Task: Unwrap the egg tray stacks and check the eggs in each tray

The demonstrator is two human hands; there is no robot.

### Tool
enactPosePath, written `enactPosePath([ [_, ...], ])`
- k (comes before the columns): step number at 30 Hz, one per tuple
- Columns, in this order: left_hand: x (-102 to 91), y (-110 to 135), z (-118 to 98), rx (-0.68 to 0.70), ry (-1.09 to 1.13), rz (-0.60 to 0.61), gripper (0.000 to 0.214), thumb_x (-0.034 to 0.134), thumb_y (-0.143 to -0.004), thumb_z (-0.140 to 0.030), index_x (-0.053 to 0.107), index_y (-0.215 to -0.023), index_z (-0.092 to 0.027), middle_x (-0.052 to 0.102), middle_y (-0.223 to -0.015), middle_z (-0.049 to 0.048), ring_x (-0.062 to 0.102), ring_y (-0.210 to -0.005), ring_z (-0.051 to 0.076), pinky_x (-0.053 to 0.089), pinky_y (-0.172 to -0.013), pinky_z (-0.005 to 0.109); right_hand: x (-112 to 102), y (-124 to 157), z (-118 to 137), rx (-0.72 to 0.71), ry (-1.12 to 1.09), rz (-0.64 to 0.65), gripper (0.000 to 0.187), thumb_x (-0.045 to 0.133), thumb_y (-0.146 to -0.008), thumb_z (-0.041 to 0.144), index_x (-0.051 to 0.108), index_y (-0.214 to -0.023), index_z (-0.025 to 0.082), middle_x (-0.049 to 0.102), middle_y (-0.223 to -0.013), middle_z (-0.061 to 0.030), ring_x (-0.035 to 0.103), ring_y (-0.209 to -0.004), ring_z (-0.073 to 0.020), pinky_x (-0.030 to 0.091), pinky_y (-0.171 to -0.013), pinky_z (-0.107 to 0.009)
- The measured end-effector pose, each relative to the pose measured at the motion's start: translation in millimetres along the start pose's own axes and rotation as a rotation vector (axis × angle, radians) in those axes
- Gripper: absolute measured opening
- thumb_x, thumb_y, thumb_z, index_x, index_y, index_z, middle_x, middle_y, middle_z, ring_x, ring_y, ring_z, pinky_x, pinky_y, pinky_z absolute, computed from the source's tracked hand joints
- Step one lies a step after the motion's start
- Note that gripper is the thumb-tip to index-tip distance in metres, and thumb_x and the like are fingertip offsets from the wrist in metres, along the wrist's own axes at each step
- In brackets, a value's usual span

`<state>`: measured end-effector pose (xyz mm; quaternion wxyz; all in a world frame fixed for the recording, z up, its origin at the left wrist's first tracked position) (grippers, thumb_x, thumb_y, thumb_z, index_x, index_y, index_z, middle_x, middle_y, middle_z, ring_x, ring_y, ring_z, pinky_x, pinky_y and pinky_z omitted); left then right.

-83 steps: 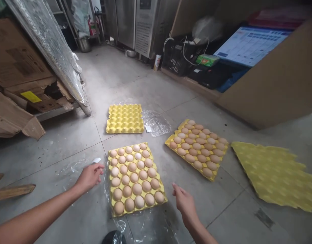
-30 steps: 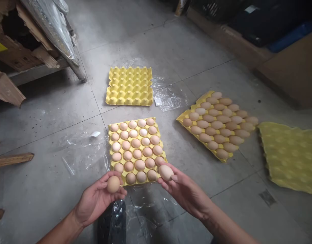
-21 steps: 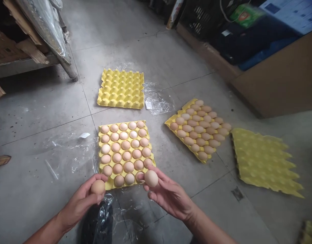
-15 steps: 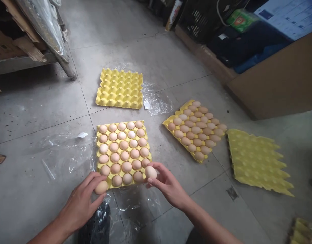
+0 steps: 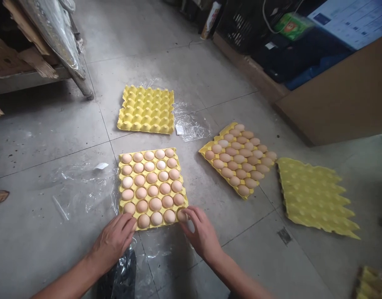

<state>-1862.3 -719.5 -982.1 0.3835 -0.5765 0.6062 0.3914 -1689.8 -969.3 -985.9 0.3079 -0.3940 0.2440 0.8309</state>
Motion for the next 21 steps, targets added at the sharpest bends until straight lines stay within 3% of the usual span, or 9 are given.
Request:
enactPosePath([
  [4, -7.4, -13.0, -17.3, 0.059, -0.097, -0.037, 0.039, 0.062, -0.096, -0.015, 0.061, -0.134, -0.018, 0.071, -0.119, 0.0103, 0.066, -0.103, 0.027, 0.056, -0.088, 0.044, -1.5, -3.4, 19.0, -0.100, 0.080, 0.026, 0.042, 0.065, -0.095, 0.024, 0.055, -0.136, 0.023, 0.063, -0.129, -0.0131, 0.059, -0.118, -0.0314, 0.053, -0.097, -0.050],
  [10, 0.2, -44.1, -37.0, 0.076, -0.175, -0.037, 0.025, 0.065, -0.094, -0.016, 0.067, -0.119, -0.016, 0.073, -0.104, 0.0083, 0.066, -0.090, 0.026, 0.056, -0.080, 0.045, 15.4, -16.0, 40.4, -0.193, 0.224, 0.075, 0.031, 0.069, -0.097, 0.031, 0.061, -0.127, 0.026, 0.072, -0.119, -0.0068, 0.063, -0.111, -0.0308, 0.048, -0.084, -0.045],
  [15, -0.8, -37.4, -33.7, 0.086, -0.015, -0.089, 0.018, 0.063, -0.093, -0.011, 0.066, -0.109, -0.018, 0.072, -0.100, 0.0077, 0.067, -0.091, 0.026, 0.058, -0.082, 0.044, 20.0, -14.8, 39.9, -0.206, 0.157, 0.036, 0.018, 0.068, -0.097, 0.024, 0.063, -0.114, 0.024, 0.075, -0.113, -0.0046, 0.066, -0.107, -0.0285, 0.047, -0.082, -0.044],
  [17, -8.6, -31.3, -27.0, 0.005, 0.130, -0.111, 0.026, 0.065, -0.092, -0.013, 0.063, -0.118, -0.019, 0.071, -0.109, 0.0090, 0.068, -0.100, 0.026, 0.060, -0.089, 0.043, 13.7, -12.9, 38.7, -0.173, 0.069, -0.010, 0.021, 0.070, -0.096, 0.024, 0.063, -0.115, 0.024, 0.075, -0.114, -0.0061, 0.066, -0.107, -0.0289, 0.050, -0.085, -0.045],
  [21, -20.3, -21.5, -8.7, -0.299, 0.460, -0.055, 0.057, 0.069, -0.092, -0.022, 0.051, -0.145, -0.030, 0.062, -0.134, 0.0078, 0.064, -0.123, 0.024, 0.059, -0.104, 0.040, -5.3, -15.0, 34.7, 0.006, -0.274, -0.040, 0.039, 0.071, -0.091, 0.025, 0.062, -0.129, 0.026, 0.067, -0.128, -0.0107, 0.065, -0.115, -0.0280, 0.056, -0.096, -0.047],
])
Point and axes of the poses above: each hand's wrist, its own y-axis away from the middle knuckle, its own x-axis out of the palm, z = x × y, the point moved 5 cm from there along -y, towards the middle knuckle
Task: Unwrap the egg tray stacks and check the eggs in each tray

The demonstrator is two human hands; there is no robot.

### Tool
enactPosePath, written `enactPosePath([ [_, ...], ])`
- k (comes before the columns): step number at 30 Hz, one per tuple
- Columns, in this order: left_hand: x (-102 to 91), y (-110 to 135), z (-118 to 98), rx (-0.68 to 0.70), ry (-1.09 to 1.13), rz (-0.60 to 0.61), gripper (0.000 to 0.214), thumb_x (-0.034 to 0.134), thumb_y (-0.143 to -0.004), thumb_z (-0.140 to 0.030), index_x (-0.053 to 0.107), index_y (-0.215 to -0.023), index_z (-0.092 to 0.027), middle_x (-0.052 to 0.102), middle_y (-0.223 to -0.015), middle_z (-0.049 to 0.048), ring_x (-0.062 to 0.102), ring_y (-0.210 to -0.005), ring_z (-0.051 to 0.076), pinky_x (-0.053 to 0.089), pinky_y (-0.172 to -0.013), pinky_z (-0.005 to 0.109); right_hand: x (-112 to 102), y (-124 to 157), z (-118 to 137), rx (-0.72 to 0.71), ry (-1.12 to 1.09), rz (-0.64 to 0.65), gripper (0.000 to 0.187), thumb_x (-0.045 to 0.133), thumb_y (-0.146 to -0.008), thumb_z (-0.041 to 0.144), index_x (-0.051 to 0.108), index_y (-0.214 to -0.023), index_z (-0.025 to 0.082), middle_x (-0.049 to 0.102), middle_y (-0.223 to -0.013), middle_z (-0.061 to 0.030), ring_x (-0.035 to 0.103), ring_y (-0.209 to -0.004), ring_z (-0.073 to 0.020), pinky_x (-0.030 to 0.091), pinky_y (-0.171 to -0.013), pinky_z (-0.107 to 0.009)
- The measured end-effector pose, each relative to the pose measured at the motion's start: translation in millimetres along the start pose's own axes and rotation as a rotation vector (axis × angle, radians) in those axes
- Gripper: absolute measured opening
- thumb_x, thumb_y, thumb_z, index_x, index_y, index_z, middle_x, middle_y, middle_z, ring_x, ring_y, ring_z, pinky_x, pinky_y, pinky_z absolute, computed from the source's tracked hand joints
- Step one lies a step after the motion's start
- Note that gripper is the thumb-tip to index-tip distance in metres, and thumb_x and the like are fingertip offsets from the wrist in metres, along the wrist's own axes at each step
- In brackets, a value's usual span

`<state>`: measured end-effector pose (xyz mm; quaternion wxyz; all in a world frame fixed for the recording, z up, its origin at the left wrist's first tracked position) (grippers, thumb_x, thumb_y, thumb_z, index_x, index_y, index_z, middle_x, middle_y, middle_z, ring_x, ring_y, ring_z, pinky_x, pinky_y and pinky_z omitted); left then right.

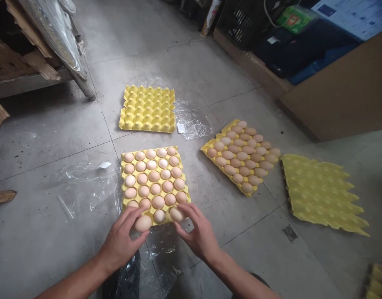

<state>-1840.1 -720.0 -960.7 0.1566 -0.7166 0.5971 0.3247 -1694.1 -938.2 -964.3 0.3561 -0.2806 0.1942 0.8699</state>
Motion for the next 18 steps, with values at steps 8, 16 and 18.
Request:
enactPosePath([
  [8, -12.8, 1.1, 5.9, -0.166, 0.428, 0.015, 0.038, 0.070, -0.089, -0.018, 0.062, -0.123, -0.031, 0.058, -0.128, 0.0056, 0.063, -0.123, 0.021, 0.060, -0.105, 0.036, -3.3, -8.6, 16.8, 0.290, -0.788, 0.157, 0.037, 0.074, -0.089, 0.034, 0.060, -0.123, 0.033, 0.056, -0.123, -0.0051, 0.066, -0.110, -0.0209, 0.060, -0.092, -0.037],
  [16, -12.0, -7.2, -4.9, 0.018, 0.070, 0.019, 0.035, 0.069, -0.088, -0.016, 0.060, -0.120, -0.027, 0.068, -0.122, 0.0054, 0.066, -0.115, 0.023, 0.059, -0.100, 0.040, -2.1, -4.6, 12.4, 0.139, -0.342, 0.139, 0.044, 0.073, -0.092, 0.034, 0.062, -0.134, 0.034, 0.066, -0.135, -0.0083, 0.064, -0.123, -0.0274, 0.057, -0.104, -0.047],
  [18, -1.5, -7.0, -5.7, 0.153, -0.069, 0.017, 0.035, 0.065, -0.089, -0.013, 0.060, -0.122, -0.025, 0.070, -0.118, 0.0065, 0.066, -0.112, 0.024, 0.058, -0.099, 0.042, -0.3, -2.3, 7.8, 0.053, -0.189, 0.106, 0.037, 0.070, -0.094, 0.030, 0.065, -0.131, 0.032, 0.068, -0.132, -0.0087, 0.066, -0.121, -0.0271, 0.059, -0.100, -0.045],
])
Point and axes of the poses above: each hand's wrist, its own y-axis away from the middle knuckle, its own x-axis out of the palm, z = x × y, the point moved 5 cm from there along -y, towards the middle knuckle
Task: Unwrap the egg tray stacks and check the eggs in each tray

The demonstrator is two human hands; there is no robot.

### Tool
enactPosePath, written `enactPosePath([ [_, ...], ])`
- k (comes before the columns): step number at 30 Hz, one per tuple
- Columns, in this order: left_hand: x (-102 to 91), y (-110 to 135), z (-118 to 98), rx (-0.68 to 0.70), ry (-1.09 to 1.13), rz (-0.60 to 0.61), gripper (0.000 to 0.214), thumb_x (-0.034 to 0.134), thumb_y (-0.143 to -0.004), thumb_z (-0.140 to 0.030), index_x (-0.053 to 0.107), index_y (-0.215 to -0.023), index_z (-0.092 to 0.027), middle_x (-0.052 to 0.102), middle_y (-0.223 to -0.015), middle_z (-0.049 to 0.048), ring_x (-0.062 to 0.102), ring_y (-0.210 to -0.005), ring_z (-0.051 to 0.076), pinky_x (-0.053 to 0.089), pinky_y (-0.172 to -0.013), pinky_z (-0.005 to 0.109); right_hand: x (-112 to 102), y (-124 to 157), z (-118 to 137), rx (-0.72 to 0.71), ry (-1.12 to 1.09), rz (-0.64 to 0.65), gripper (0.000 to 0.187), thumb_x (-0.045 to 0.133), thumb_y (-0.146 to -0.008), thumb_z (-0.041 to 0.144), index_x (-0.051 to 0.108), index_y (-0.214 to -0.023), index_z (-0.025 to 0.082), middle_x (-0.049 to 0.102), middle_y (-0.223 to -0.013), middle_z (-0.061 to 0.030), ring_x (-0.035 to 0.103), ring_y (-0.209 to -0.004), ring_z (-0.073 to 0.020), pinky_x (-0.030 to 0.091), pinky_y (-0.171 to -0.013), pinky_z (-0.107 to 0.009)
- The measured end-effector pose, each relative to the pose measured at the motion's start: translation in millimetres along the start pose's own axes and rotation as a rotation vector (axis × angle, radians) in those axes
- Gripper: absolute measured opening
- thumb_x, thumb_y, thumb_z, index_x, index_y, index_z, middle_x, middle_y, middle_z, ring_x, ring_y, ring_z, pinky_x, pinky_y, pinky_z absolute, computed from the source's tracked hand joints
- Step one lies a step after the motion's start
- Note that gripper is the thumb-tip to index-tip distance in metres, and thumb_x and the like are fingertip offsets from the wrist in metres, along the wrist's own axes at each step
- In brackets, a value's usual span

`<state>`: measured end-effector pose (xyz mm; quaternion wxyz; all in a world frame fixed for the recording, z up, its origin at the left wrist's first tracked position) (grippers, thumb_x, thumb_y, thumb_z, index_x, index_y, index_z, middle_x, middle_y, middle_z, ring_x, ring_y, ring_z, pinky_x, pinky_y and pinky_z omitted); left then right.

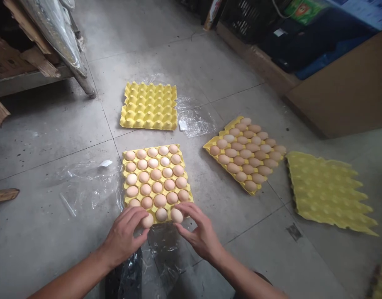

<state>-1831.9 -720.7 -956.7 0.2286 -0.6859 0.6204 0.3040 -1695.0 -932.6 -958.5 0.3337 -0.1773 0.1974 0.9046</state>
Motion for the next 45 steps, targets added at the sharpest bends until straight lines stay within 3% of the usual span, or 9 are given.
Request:
enactPosePath([
  [7, 30.3, -3.4, -2.1, 0.147, -0.344, 0.066, 0.036, 0.061, -0.088, -0.007, 0.063, -0.122, -0.020, 0.070, -0.112, 0.0100, 0.065, -0.097, 0.027, 0.057, -0.087, 0.045, 13.7, 6.2, -15.9, -0.185, 0.371, -0.092, 0.034, 0.069, -0.095, 0.019, 0.057, -0.127, 0.025, 0.075, -0.125, -0.0095, 0.068, -0.116, -0.0282, 0.058, -0.100, -0.050],
  [11, 30.0, -16.6, -16.9, 0.176, -0.406, 0.053, 0.032, 0.065, -0.093, -0.021, 0.063, -0.125, -0.018, 0.069, -0.108, 0.0115, 0.063, -0.094, 0.028, 0.054, -0.083, 0.045, 19.7, 5.3, -13.9, -0.212, 0.476, -0.051, 0.024, 0.067, -0.097, 0.021, 0.061, -0.121, 0.025, 0.075, -0.122, -0.0088, 0.066, -0.117, -0.0296, 0.056, -0.096, -0.049],
  [16, 41.6, -30.7, -26.2, 0.178, -0.448, 0.064, 0.036, 0.070, -0.093, -0.037, 0.065, -0.122, -0.017, 0.069, -0.100, 0.0109, 0.064, -0.090, 0.030, 0.052, -0.077, 0.046, 15.9, 7.1, -5.4, -0.194, 0.447, -0.081, 0.024, 0.067, -0.096, 0.020, 0.061, -0.119, 0.024, 0.071, -0.120, -0.0104, 0.064, -0.113, -0.0287, 0.054, -0.096, -0.049],
  [22, 54.8, -26.0, -20.2, 0.220, -0.398, 0.016, 0.022, 0.067, -0.094, -0.024, 0.066, -0.115, -0.019, 0.073, -0.116, 0.0101, 0.065, -0.095, 0.028, 0.052, -0.082, 0.045, 12.7, 10.1, -6.1, -0.186, 0.371, -0.128, 0.023, 0.061, -0.096, 0.011, 0.060, -0.116, 0.023, 0.069, -0.116, -0.0100, 0.063, -0.109, -0.0259, 0.053, -0.096, -0.048],
  [29, 52.9, -24.4, -21.3, 0.230, -0.289, -0.055, 0.028, 0.066, -0.090, -0.016, 0.063, -0.117, -0.020, 0.076, -0.105, 0.0082, 0.067, -0.089, 0.026, 0.055, -0.079, 0.044, 18.6, 12.2, -8.4, -0.176, 0.283, -0.141, 0.025, 0.059, -0.095, 0.010, 0.060, -0.115, 0.024, 0.069, -0.116, -0.0100, 0.063, -0.109, -0.0270, 0.054, -0.097, -0.049],
  [35, 31.1, -21.8, -35.0, 0.255, -0.122, -0.156, 0.049, 0.068, -0.083, -0.006, 0.057, -0.129, -0.020, 0.076, -0.115, 0.0104, 0.071, -0.108, 0.028, 0.058, -0.094, 0.048, 10.9, 6.9, 6.2, -0.061, -0.003, -0.123, 0.034, 0.061, -0.096, 0.018, 0.059, -0.129, 0.026, 0.068, -0.122, -0.0115, 0.064, -0.108, -0.0262, 0.059, -0.095, -0.048],
  [39, 2.3, -25.3, -51.1, 0.285, 0.026, -0.200, 0.062, 0.070, -0.080, -0.001, 0.054, -0.137, -0.018, 0.074, -0.119, 0.0123, 0.069, -0.115, 0.027, 0.060, -0.099, 0.047, 14.4, -2.1, 20.0, 0.139, -0.526, 0.168, 0.059, 0.075, -0.092, 0.035, 0.053, -0.146, 0.031, 0.070, -0.130, -0.0095, 0.070, -0.106, -0.0241, 0.060, -0.099, -0.049],
  [42, -17.6, -29.9, -63.8, 0.331, 0.094, -0.178, 0.066, 0.071, -0.078, 0.002, 0.053, -0.139, -0.016, 0.072, -0.121, 0.0135, 0.067, -0.120, 0.026, 0.060, -0.102, 0.046, 16.9, -5.6, 32.9, 0.274, -0.901, 0.326, 0.055, 0.082, -0.086, 0.037, 0.061, -0.137, 0.030, 0.075, -0.118, -0.0052, 0.071, -0.107, -0.0227, 0.059, -0.100, -0.046],
  [45, -32.9, -31.5, -72.4, 0.373, 0.124, -0.165, 0.066, 0.073, -0.079, 0.001, 0.054, -0.140, -0.013, 0.070, -0.125, 0.0150, 0.065, -0.124, 0.026, 0.061, -0.104, 0.044, 12.6, -8.6, 42.5, 0.310, -1.020, 0.287, 0.049, 0.088, -0.081, 0.032, 0.066, -0.124, 0.027, 0.074, -0.108, -0.0028, 0.070, -0.099, -0.0188, 0.060, -0.090, -0.036],
])
Point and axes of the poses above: each hand's wrist, its own y-axis away from the middle knuckle, its own x-axis out of the palm, z = x × y, the point moved 5 cm from there along -y, towards the middle knuckle
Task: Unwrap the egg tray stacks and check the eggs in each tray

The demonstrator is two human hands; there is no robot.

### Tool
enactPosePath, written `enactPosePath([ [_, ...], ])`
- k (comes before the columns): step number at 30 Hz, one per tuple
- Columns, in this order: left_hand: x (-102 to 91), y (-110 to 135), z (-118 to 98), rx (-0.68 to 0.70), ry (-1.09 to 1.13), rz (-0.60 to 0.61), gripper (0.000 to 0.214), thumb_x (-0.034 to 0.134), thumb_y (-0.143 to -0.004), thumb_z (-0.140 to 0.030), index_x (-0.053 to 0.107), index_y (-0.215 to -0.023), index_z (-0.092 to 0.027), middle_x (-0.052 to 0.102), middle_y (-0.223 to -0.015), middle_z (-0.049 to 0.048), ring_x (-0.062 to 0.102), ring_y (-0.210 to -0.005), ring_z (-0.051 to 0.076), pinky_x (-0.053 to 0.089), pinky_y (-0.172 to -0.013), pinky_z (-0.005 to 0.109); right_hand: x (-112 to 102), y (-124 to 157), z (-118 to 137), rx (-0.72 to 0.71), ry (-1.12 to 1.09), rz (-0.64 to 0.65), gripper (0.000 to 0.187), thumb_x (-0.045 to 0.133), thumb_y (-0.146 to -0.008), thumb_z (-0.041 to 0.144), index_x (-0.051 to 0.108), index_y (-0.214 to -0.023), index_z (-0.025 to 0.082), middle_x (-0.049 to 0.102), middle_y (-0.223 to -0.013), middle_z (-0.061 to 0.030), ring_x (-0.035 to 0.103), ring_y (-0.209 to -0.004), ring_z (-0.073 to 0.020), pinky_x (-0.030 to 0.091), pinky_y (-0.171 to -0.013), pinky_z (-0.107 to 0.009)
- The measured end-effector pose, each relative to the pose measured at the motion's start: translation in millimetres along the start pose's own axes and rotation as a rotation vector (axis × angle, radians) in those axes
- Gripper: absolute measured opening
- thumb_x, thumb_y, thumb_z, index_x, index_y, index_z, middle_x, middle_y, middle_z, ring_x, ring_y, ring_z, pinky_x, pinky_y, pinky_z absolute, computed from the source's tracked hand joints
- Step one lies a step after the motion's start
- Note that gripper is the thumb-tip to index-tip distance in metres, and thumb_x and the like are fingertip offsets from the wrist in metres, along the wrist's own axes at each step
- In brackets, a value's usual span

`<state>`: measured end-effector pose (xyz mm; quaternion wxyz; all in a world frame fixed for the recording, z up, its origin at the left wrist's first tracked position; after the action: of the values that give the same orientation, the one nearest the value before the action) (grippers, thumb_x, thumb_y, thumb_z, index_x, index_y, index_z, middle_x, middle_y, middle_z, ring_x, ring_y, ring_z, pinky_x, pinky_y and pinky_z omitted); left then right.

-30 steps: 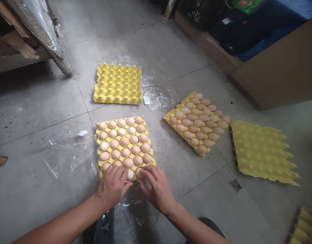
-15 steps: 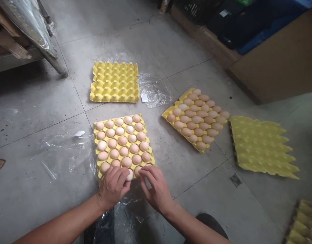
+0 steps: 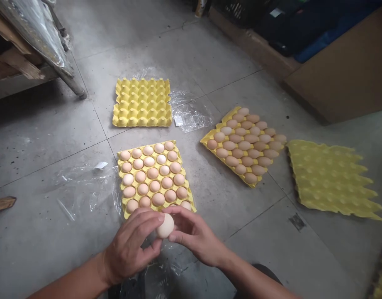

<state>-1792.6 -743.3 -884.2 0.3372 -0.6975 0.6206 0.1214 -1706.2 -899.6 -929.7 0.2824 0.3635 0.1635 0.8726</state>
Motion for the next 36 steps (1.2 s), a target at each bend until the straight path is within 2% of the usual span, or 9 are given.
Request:
enactPosePath([
  [5, -14.9, -4.0, -2.7, -0.099, 0.009, -0.048, 0.062, 0.079, -0.082, -0.012, 0.056, -0.139, -0.016, 0.069, -0.124, 0.0147, 0.067, -0.121, 0.026, 0.064, -0.098, 0.038, 10.6, 2.8, 15.7, -0.081, 0.033, -0.048, 0.048, 0.092, -0.076, 0.031, 0.064, -0.115, 0.028, 0.070, -0.110, -0.0028, 0.068, -0.103, -0.0199, 0.059, -0.093, -0.037],
  [10, -20.5, -9.6, -9.6, -0.098, 0.058, -0.060, 0.052, 0.075, -0.084, -0.009, 0.060, -0.133, -0.018, 0.072, -0.116, 0.0122, 0.071, -0.111, 0.023, 0.066, -0.095, 0.037, 19.5, 5.6, 27.9, -0.129, 0.053, -0.051, 0.048, 0.093, -0.074, 0.026, 0.064, -0.113, 0.028, 0.067, -0.114, -0.0025, 0.066, -0.103, -0.0182, 0.058, -0.092, -0.034],
  [15, -24.8, -12.7, -13.7, -0.078, 0.064, -0.064, 0.052, 0.075, -0.084, -0.008, 0.060, -0.133, -0.017, 0.072, -0.116, 0.0129, 0.071, -0.110, 0.023, 0.066, -0.094, 0.037, 22.1, 5.4, 29.0, -0.145, 0.020, -0.038, 0.049, 0.093, -0.072, 0.017, 0.066, -0.111, 0.029, 0.067, -0.112, 0.0001, 0.066, -0.100, -0.0147, 0.056, -0.090, -0.028],
  [20, -27.1, -11.5, -13.9, -0.089, 0.076, -0.063, 0.053, 0.075, -0.084, -0.012, 0.060, -0.134, -0.017, 0.071, -0.114, 0.0128, 0.070, -0.108, 0.022, 0.066, -0.091, 0.036, 23.2, 5.7, 25.5, -0.107, -0.005, -0.038, 0.050, 0.095, -0.070, 0.018, 0.067, -0.111, 0.029, 0.071, -0.105, 0.0013, 0.067, -0.095, -0.0144, 0.055, -0.085, -0.027],
  [26, -28.8, -10.4, -15.6, -0.083, 0.074, -0.063, 0.053, 0.076, -0.083, -0.013, 0.061, -0.133, -0.016, 0.070, -0.117, 0.0130, 0.070, -0.109, 0.022, 0.064, -0.095, 0.034, 26.0, 8.9, 26.4, -0.103, 0.041, -0.033, 0.053, 0.095, -0.070, 0.020, 0.072, -0.117, 0.030, 0.074, -0.111, -0.0009, 0.068, -0.104, -0.0181, 0.055, -0.095, -0.033],
  [36, -30.4, -8.9, -19.2, -0.044, 0.131, -0.072, 0.053, 0.073, -0.081, -0.009, 0.060, -0.133, -0.010, 0.071, -0.121, 0.0150, 0.070, -0.115, 0.023, 0.062, -0.103, 0.033, 30.3, 12.0, 36.5, -0.158, 0.135, -0.098, 0.057, 0.102, -0.056, 0.018, 0.070, -0.102, 0.028, 0.064, -0.107, 0.0003, 0.062, -0.096, -0.0167, 0.052, -0.085, -0.029],
])
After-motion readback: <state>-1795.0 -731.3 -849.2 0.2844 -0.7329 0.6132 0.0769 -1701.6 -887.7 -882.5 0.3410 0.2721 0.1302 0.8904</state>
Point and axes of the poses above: each hand's wrist, its own y-axis away from the middle knuckle, its own x-axis out of the palm, z = x × y, the point moved 5 cm from there along -y, towards the middle knuckle
